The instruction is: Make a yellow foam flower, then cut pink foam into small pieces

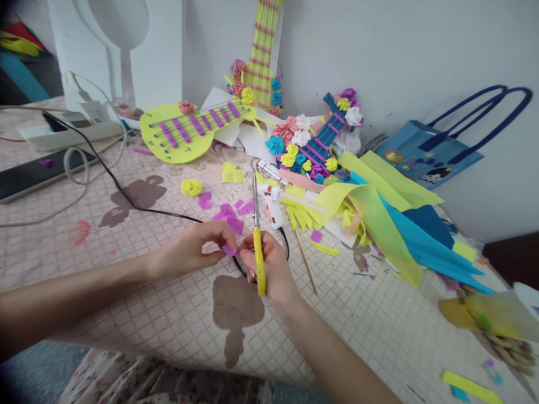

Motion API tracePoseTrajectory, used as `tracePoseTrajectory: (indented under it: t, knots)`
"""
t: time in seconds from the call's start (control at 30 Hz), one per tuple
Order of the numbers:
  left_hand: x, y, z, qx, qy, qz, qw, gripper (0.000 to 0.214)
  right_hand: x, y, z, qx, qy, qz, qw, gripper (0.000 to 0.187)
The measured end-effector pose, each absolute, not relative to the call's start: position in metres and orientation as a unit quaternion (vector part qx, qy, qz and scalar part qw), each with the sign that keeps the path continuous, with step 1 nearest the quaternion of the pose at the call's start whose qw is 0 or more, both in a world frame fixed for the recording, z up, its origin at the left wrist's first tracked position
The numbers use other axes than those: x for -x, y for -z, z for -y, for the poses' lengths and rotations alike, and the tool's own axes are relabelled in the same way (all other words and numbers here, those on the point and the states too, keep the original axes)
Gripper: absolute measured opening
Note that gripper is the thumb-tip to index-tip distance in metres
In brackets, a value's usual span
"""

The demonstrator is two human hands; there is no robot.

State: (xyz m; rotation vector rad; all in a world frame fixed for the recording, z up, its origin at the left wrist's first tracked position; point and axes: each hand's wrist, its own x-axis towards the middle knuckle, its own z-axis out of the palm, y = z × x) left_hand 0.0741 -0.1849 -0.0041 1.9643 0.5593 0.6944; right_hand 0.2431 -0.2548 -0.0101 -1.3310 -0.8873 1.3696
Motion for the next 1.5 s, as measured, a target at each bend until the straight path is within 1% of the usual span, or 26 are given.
tracePoseTrajectory:
  t: [0.13, 0.3, 0.6, 0.83, 1.23, 1.5]
  knots:
    - [-0.073, 0.003, 0.186, -0.827, -0.284, -0.211, 0.438, 0.007, -0.243, 0.011, 0.255, 0.524, -0.569, 0.390, 0.500, 0.026]
    - [-0.072, 0.002, 0.186, -0.818, -0.269, -0.217, 0.459, 0.004, -0.243, 0.007, 0.256, 0.529, -0.570, 0.390, 0.492, 0.027]
    - [-0.076, 0.015, 0.180, -0.665, -0.254, -0.244, 0.659, 0.016, -0.241, 0.004, 0.256, 0.540, -0.569, 0.384, 0.488, 0.028]
    - [-0.077, 0.016, 0.181, -0.565, -0.240, -0.253, 0.747, 0.017, -0.242, 0.007, 0.257, 0.537, -0.564, 0.392, 0.490, 0.029]
    - [-0.078, 0.015, 0.186, -0.529, -0.255, -0.268, 0.764, 0.016, -0.241, 0.006, 0.257, 0.548, -0.556, 0.401, 0.480, 0.031]
    - [-0.078, 0.014, 0.186, -0.500, -0.261, -0.281, 0.777, 0.021, -0.241, 0.008, 0.258, 0.544, -0.550, 0.416, 0.478, 0.029]
